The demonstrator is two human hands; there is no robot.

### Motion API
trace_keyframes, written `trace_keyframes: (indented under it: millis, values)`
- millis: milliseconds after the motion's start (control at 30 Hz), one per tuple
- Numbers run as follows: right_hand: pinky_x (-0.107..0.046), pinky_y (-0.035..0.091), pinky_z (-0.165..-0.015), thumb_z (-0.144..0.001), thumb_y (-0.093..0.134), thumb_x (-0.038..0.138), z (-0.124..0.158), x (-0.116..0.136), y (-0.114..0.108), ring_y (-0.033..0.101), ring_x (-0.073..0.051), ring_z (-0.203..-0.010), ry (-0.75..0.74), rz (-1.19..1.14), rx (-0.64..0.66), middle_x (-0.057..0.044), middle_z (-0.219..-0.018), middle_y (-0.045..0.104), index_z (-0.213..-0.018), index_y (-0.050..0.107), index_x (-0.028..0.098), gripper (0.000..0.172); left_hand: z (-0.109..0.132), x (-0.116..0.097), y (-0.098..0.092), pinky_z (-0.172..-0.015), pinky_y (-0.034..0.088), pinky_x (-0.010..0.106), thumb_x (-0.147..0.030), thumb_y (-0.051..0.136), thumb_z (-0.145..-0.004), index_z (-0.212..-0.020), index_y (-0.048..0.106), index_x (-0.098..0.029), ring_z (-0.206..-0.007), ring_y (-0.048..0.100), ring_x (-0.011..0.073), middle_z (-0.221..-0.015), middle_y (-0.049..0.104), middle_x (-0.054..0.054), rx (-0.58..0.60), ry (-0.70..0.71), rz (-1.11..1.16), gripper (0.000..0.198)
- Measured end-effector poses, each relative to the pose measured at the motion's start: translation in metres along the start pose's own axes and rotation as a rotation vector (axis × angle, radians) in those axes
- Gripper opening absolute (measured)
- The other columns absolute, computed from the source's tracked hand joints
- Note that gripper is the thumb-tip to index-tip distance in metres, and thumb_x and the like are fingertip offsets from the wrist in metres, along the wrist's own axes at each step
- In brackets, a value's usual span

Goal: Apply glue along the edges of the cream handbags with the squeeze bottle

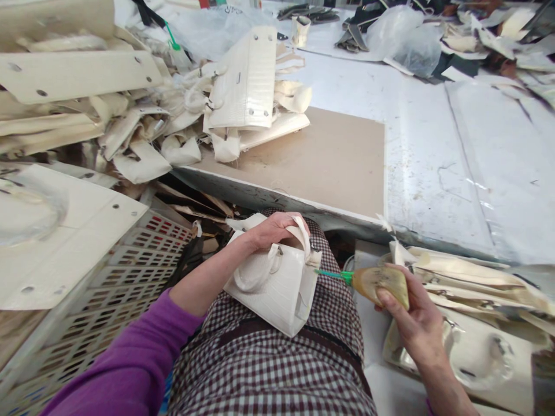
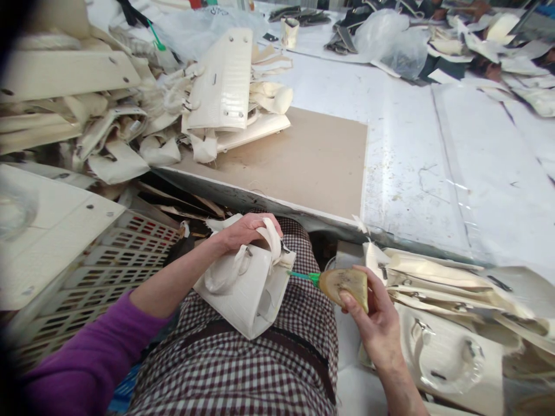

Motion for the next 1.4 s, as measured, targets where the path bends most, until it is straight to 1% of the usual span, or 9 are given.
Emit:
trace_keyframes:
  millis: [400, 533, 667, 767, 933, 1033, 1133, 1233, 1400]
  values:
    - [-0.023, 0.058, -0.055, -0.078, 0.091, 0.041, 0.022, 0.001, 0.008, 0.072, -0.024, -0.082, 0.063, -0.042, 0.174, -0.005, -0.099, 0.077, -0.120, 0.076, 0.029, 0.046, 0.000, 0.001, -0.001, -0.089, 0.054, 0.032, -0.025, 0.067, -0.089, -0.091, 0.081, -0.015, -0.091, 0.069, 0.0205, -0.099, 0.074, 0.009, 0.000, 0.007, 0.001, 0.017]
    - [-0.024, 0.056, -0.056, -0.079, 0.089, 0.047, 0.035, 0.004, 0.013, 0.068, -0.022, -0.077, 0.183, -0.052, 0.137, -0.004, -0.099, 0.075, -0.120, 0.076, 0.028, 0.047, 0.001, 0.000, 0.000, -0.087, 0.055, 0.031, -0.026, 0.066, -0.090, -0.092, 0.079, -0.014, -0.091, 0.070, 0.0203, -0.099, 0.074, 0.009, -0.002, 0.001, 0.001, 0.018]
    - [-0.027, 0.049, -0.047, -0.079, 0.087, 0.049, 0.036, -0.002, 0.013, 0.058, -0.019, -0.061, 0.267, -0.153, 0.108, -0.005, -0.087, 0.072, -0.116, 0.076, 0.024, 0.047, 0.004, -0.003, 0.002, -0.089, 0.055, 0.031, -0.021, 0.064, -0.091, -0.095, 0.077, -0.014, -0.094, 0.070, 0.0203, -0.100, 0.073, 0.008, -0.017, -0.008, -0.019, 0.016]
    - [-0.026, 0.044, -0.042, -0.085, 0.079, 0.049, 0.032, -0.011, 0.010, 0.050, -0.015, -0.049, 0.262, -0.388, 0.061, -0.004, -0.081, 0.069, -0.113, 0.076, 0.022, 0.038, 0.008, -0.005, 0.002, -0.091, 0.055, 0.031, -0.020, 0.061, -0.093, -0.103, 0.075, -0.015, -0.099, 0.069, 0.0206, -0.106, 0.072, 0.008, -0.033, -0.007, -0.045, 0.017]
    - [-0.026, 0.043, -0.040, -0.096, 0.065, 0.051, 0.027, -0.010, 0.005, 0.047, -0.013, -0.050, 0.209, -0.600, -0.018, -0.008, -0.094, 0.069, -0.115, 0.074, 0.022, 0.036, 0.018, -0.017, -0.012, -0.097, 0.054, 0.032, -0.026, 0.056, -0.098, -0.098, 0.073, -0.017, -0.103, 0.068, 0.0215, -0.107, 0.072, 0.008, -0.086, 0.087, -0.275, 0.020]
    - [-0.026, 0.043, -0.041, -0.099, 0.060, 0.054, 0.028, 0.001, 0.007, 0.047, -0.015, -0.054, 0.188, -0.614, 0.002, -0.008, -0.091, 0.066, -0.118, 0.073, 0.024, 0.037, 0.031, -0.037, -0.033, -0.098, 0.054, 0.032, -0.026, 0.054, -0.099, -0.095, 0.072, -0.018, -0.102, 0.068, 0.0208, -0.105, 0.072, 0.007, -0.254, 0.134, -0.400, 0.020]
    - [-0.028, 0.045, -0.044, -0.101, 0.056, 0.057, 0.027, 0.010, 0.006, 0.047, -0.016, -0.058, 0.159, -0.567, 0.020, -0.010, -0.104, 0.067, -0.122, 0.071, 0.026, 0.040, 0.056, -0.076, -0.047, -0.095, 0.057, 0.032, -0.032, 0.058, -0.102, -0.097, 0.073, -0.021, -0.098, 0.069, 0.0204, -0.102, 0.074, 0.006, -0.458, 0.306, -0.544, 0.020]
    - [-0.030, 0.046, -0.044, -0.099, 0.058, 0.056, 0.024, 0.008, -0.004, 0.049, -0.017, -0.058, 0.108, -0.495, -0.004, -0.012, -0.118, 0.067, -0.128, 0.068, 0.028, 0.041, 0.083, -0.100, -0.039, -0.097, 0.059, 0.035, -0.039, 0.064, -0.101, -0.108, 0.074, -0.025, -0.104, 0.070, 0.0222, -0.111, 0.076, 0.006, -0.527, 0.408, -0.687, 0.019]
    - [-0.033, 0.050, -0.045, -0.092, 0.072, 0.045, 0.020, -0.012, -0.021, 0.058, -0.021, -0.055, 0.065, -0.299, -0.014, -0.007, -0.088, 0.069, -0.124, 0.069, 0.026, 0.037, 0.120, -0.083, -0.006, -0.090, 0.063, 0.028, -0.029, 0.059, -0.104, -0.119, 0.071, -0.025, -0.100, 0.073, 0.0197, -0.112, 0.075, 0.008, -0.533, 0.336, -0.721, 0.019]
Point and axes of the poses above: each hand's wrist, its own z-axis away from the middle knuckle, its own y-axis out of the palm, x = y × z, the point moved 7 cm from there along -z, towards the middle knuckle
